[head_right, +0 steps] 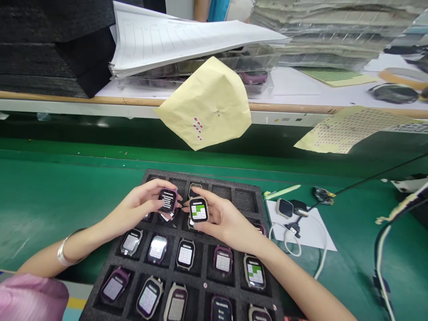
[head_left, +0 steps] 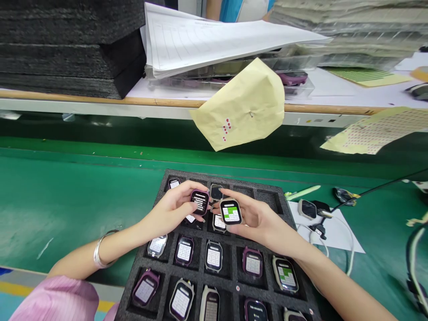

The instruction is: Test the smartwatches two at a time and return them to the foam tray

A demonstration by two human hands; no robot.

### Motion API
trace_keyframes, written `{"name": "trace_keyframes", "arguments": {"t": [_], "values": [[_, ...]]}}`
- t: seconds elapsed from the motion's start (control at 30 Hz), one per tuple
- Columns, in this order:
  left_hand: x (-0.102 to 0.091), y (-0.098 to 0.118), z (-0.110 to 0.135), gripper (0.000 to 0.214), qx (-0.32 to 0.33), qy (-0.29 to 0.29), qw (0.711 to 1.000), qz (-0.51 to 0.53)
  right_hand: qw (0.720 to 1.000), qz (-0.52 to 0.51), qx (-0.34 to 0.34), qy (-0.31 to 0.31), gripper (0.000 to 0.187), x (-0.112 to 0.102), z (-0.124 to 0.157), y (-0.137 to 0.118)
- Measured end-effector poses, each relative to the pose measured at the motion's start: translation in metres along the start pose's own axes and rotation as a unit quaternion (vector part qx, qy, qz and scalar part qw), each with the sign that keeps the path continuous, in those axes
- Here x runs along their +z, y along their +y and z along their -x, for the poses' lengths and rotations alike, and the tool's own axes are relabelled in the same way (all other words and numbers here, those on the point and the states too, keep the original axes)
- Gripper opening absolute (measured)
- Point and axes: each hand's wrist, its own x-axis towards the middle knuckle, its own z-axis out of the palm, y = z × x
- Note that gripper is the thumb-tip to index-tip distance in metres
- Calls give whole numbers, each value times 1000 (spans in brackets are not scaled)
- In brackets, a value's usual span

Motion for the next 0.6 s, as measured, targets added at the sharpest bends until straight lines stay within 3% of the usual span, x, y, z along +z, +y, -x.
{"name": "trace_keyframes", "arguments": {"t": [0.1, 0.2, 0.3, 0.6], "values": [[1, 1, -1, 22, -5, -6, 1000, 17, 975, 215, -26, 48, 53, -19, -3, 4], [1, 1, -1, 21, -5, -1, 1000, 20, 895, 431, -73, 90, 40, -42, -7, 11], [1, 1, -1, 22, -5, 5, 1000, 18, 846, 520, -80, 88, 41, -57, -11, 19], [1, 7, 4, 18, 5, 3, 1000, 30, 835, 539, -83, 74, 44, -70, -20, 20]]}}
